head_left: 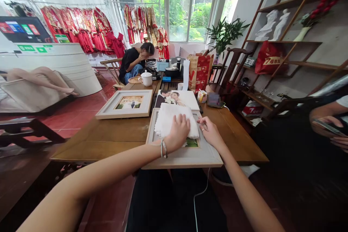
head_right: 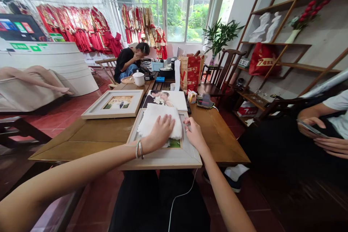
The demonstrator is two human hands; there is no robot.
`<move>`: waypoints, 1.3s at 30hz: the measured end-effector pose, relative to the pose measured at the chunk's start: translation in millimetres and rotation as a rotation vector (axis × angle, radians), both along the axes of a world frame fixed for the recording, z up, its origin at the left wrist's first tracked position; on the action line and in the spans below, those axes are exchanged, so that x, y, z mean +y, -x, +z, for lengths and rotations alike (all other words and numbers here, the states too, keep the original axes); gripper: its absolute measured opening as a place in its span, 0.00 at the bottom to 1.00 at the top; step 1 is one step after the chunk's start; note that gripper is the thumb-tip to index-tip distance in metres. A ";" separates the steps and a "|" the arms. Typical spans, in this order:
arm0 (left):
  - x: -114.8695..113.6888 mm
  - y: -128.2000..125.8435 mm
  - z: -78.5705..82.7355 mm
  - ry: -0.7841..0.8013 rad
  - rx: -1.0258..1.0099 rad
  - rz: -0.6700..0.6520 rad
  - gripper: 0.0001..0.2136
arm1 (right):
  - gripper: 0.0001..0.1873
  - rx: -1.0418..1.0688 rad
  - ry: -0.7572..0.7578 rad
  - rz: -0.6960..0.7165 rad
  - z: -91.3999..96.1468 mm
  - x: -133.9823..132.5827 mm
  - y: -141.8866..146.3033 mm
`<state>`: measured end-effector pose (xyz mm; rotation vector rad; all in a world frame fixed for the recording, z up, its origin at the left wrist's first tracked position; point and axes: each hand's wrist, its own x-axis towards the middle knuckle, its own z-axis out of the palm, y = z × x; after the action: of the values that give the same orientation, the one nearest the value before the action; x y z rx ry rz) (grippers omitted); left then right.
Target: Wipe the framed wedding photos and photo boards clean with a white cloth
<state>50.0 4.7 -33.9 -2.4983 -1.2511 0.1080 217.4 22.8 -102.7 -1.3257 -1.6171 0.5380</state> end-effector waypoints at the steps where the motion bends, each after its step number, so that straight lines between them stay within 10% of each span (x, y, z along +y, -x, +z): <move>1: 7.1 -1.6 0.5 -0.007 -0.001 -0.009 0.24 | 0.06 0.002 -0.004 0.003 -0.2 0.1 -0.2; 14: 50.3 7.8 -3.7 0.151 -0.073 -0.195 0.33 | 0.06 -0.008 -0.015 0.002 -2.4 0.9 -1.3; 23: -41.1 22.0 15.8 0.419 -0.130 -0.289 0.31 | 0.06 -0.009 0.001 -0.008 0.9 -0.1 -0.9; 30: -115.6 25.8 28.5 0.283 -0.085 -0.393 0.27 | 0.06 0.012 -0.009 0.007 -3.6 1.4 -2.5; 39: -76.4 24.6 9.6 0.036 0.040 -0.129 0.21 | 0.05 -0.012 -0.019 -0.007 -3.1 0.1 -1.1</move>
<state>25.3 -71.7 -24.3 -2.5865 -1.0784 0.1496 218.6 22.9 -105.8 -1.3228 -1.6226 0.5105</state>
